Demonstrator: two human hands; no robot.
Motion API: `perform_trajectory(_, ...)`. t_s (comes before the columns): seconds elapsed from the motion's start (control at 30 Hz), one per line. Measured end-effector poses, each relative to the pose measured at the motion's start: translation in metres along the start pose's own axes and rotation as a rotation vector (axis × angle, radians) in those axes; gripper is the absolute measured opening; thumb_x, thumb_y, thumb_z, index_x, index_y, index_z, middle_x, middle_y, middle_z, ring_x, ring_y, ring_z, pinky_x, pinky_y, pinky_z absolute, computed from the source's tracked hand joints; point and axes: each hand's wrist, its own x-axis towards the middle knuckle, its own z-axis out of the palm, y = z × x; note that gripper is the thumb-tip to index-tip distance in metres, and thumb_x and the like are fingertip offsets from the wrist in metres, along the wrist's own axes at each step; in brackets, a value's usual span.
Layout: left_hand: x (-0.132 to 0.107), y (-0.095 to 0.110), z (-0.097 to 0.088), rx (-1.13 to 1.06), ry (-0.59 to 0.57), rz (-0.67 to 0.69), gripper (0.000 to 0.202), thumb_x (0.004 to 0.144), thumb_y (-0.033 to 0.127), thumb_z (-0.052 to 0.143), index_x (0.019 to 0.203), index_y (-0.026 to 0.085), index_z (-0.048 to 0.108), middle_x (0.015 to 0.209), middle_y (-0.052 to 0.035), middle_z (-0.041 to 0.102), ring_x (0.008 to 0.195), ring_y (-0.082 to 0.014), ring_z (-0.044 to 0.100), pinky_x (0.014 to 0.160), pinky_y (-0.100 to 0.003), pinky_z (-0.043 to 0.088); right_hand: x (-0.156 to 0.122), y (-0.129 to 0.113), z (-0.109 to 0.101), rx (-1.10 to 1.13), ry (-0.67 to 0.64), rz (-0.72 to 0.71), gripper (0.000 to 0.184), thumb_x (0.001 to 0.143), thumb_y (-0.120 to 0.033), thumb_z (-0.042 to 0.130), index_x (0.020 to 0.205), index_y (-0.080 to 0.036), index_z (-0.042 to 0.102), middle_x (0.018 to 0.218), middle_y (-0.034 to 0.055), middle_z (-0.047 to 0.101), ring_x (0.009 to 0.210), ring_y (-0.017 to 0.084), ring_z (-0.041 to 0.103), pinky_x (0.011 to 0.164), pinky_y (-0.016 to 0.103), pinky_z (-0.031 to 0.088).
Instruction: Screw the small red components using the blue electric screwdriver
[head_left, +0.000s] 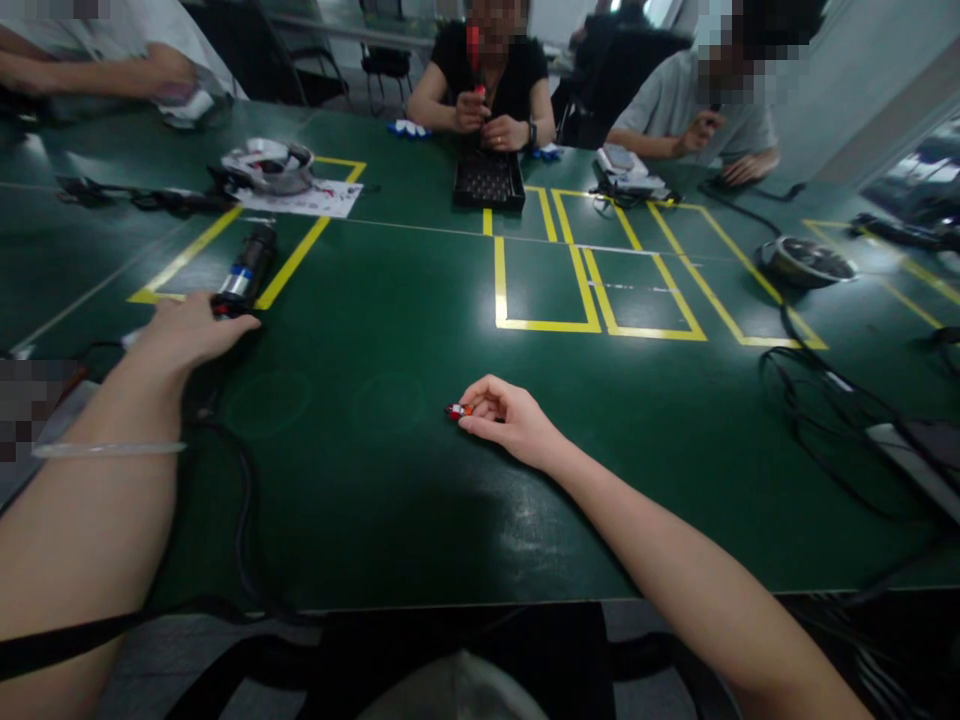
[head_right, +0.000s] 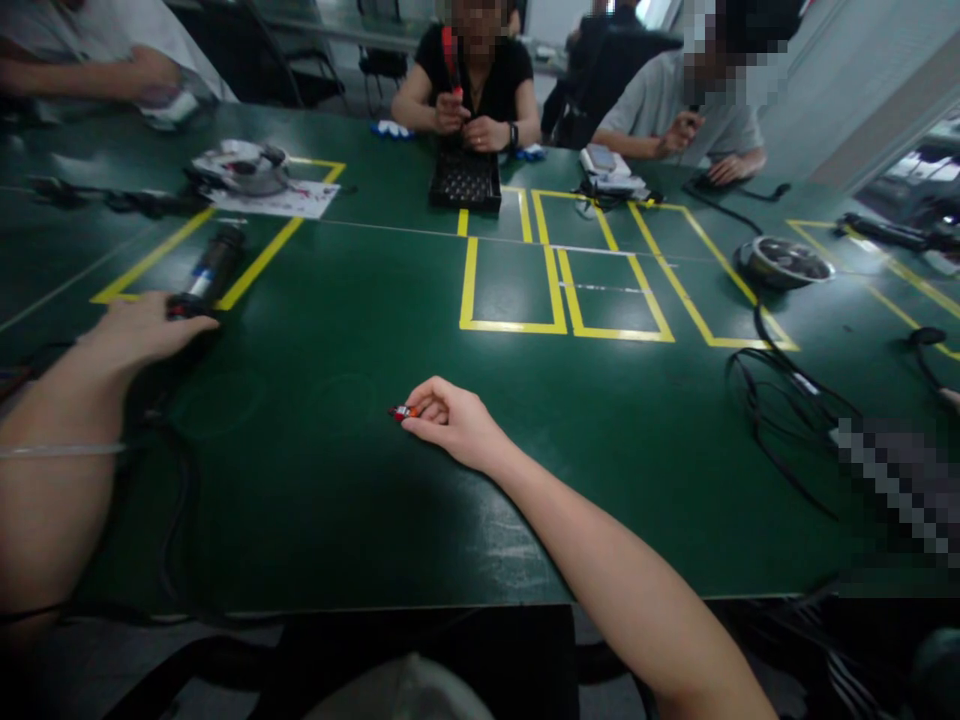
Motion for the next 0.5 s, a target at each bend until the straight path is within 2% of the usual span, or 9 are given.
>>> perform_trajectory(0.07, -0.007, 0.006, -0.001, 0.052, -0.028, -0.147, 0.104, 0.076, 0.09, 0.042, 0.133, 0.004, 0.047, 0.122, -0.0193, 0.054, 0.109, -0.0368, 0.055, 0.09, -0.049, 0.049, 0.0, 0.0, 0.0, 0.001, -0.006, -0.002, 0.022, 0.08, -0.026, 0.074, 0.094, -0.019, 0.059, 0.073, -0.0049, 0.059, 0.061, 0.008, 0.053, 0.06, 0.023, 0.043)
perform_trajectory(0.1, -0.011, 0.011, -0.001, 0.067, -0.046, -0.161, 0.099, 0.078, 0.087, 0.044, 0.135, 0.007, 0.047, 0.125, -0.0178, 0.053, 0.109, -0.0359, 0.055, 0.09, -0.048, 0.049, 0.0, 0.0, 0.001, 0.001, -0.007, -0.004, 0.022, 0.08, -0.026, 0.074, 0.094, -0.019, 0.059, 0.073, -0.0048, 0.059, 0.061, 0.008, 0.053, 0.06, 0.023, 0.043)
perform_trajectory(0.2, -0.025, 0.029, -0.001, 0.076, -0.082, -0.043, 0.089, 0.084, 0.08, 0.046, 0.137, 0.008, 0.046, 0.123, -0.0166, 0.055, 0.105, -0.0338, 0.057, 0.088, -0.046, 0.05, 0.001, 0.0, 0.001, 0.004, -0.011, -0.009, 0.022, 0.08, -0.026, 0.074, 0.094, -0.019, 0.059, 0.072, -0.0052, 0.058, 0.06, 0.008, 0.052, 0.06, 0.023, 0.043)
perform_trajectory(0.33, -0.044, 0.06, 0.003, 0.081, -0.074, 0.09, 0.085, 0.087, 0.071, 0.051, 0.141, 0.006, 0.045, 0.124, -0.021, 0.058, 0.101, -0.0322, 0.058, 0.085, -0.045, 0.05, 0.0, -0.001, 0.002, -0.008, -0.013, -0.009, 0.021, 0.08, -0.025, 0.074, 0.094, -0.019, 0.059, 0.073, -0.0051, 0.059, 0.061, 0.008, 0.053, 0.061, 0.024, 0.044)
perform_trajectory(0.43, -0.059, 0.086, 0.005, 0.044, -0.078, 0.208, 0.083, 0.09, 0.066, 0.05, 0.145, 0.004, 0.041, 0.128, -0.0249, 0.058, 0.104, -0.0338, 0.059, 0.086, -0.046, 0.049, -0.001, -0.001, 0.001, -0.017, -0.015, -0.01, 0.021, 0.081, -0.026, 0.074, 0.094, -0.019, 0.059, 0.074, -0.0045, 0.059, 0.062, 0.009, 0.054, 0.061, 0.024, 0.045)
perform_trajectory(0.5, -0.07, 0.103, 0.007, 0.031, -0.097, 0.236, 0.084, 0.089, 0.067, 0.049, 0.148, 0.008, 0.04, 0.131, -0.0257, 0.056, 0.107, -0.0361, 0.06, 0.087, -0.047, 0.049, -0.001, -0.001, 0.001, -0.012, -0.016, -0.011, 0.021, 0.08, -0.026, 0.074, 0.094, -0.019, 0.059, 0.073, -0.0046, 0.059, 0.062, 0.009, 0.053, 0.061, 0.024, 0.045)
